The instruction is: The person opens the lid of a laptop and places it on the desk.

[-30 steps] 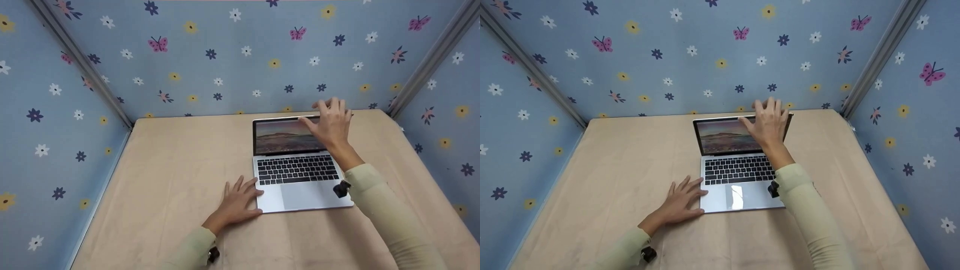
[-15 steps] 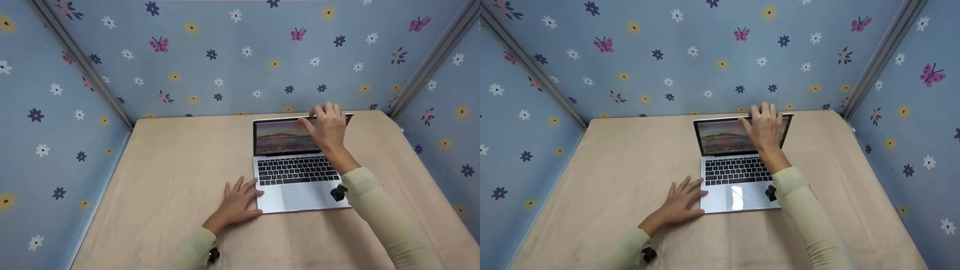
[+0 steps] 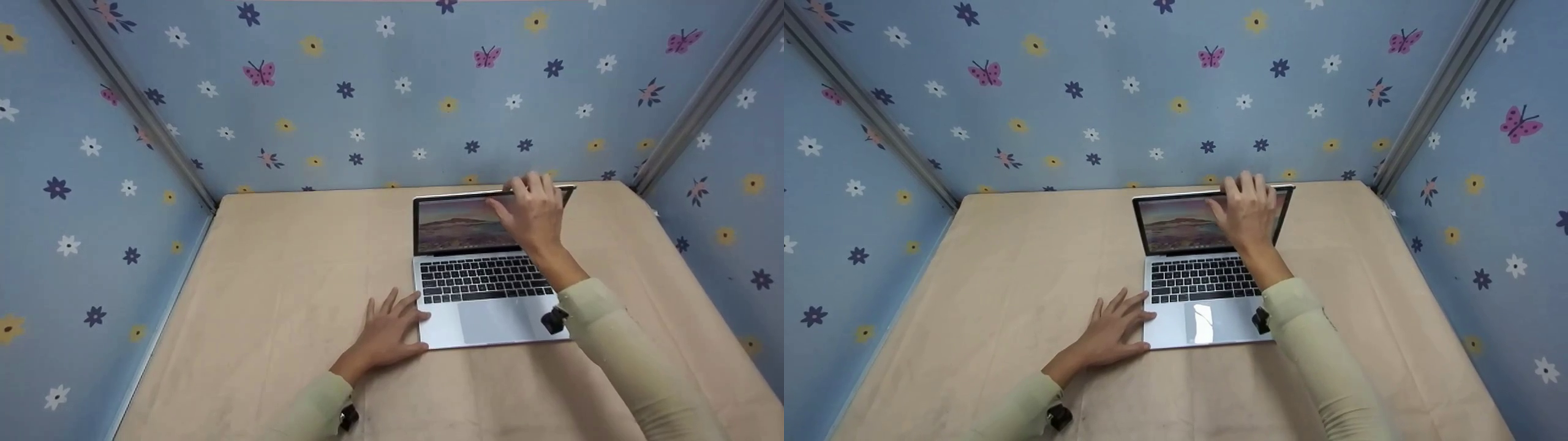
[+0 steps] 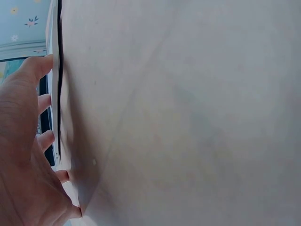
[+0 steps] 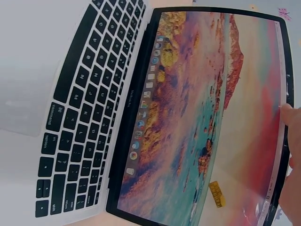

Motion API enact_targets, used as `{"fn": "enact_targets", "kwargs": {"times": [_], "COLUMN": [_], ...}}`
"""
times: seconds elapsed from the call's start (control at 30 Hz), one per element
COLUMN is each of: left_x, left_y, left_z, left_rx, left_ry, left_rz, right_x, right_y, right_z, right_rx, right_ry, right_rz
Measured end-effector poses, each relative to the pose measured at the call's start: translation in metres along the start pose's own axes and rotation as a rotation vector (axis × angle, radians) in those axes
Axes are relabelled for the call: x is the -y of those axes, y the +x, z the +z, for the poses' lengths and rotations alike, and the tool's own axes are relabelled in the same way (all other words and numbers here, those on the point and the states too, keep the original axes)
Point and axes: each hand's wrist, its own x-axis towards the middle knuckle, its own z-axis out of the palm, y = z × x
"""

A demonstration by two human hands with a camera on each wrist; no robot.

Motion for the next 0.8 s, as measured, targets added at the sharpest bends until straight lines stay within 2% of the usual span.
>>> {"fn": "enact_targets", "kwargs": {"times": [0.4, 0.6, 0.8], "left_x": [-0.002, -0.001, -0.001], "left_y": [-0.001, -0.001, 0.000], "left_z": [0.000, 0.000, 0.000], "left_rx": [0.007, 0.003, 0.004], "left_ry": [-0.014, -0.008, -0.005], "left_rz": [-0.008, -0.008, -0.009], "right_x": [-0.012, -0.018, -0.021], "right_y": [-0.016, -0.024, -0.030], "right_z": [0.005, 0.007, 0.007], "right_rx": [0.013, 0.059, 0.069], "right_ry": [-0.091, -0.116, -0.141], "right_rz": [-0.157, -0.192, -0.224]}}
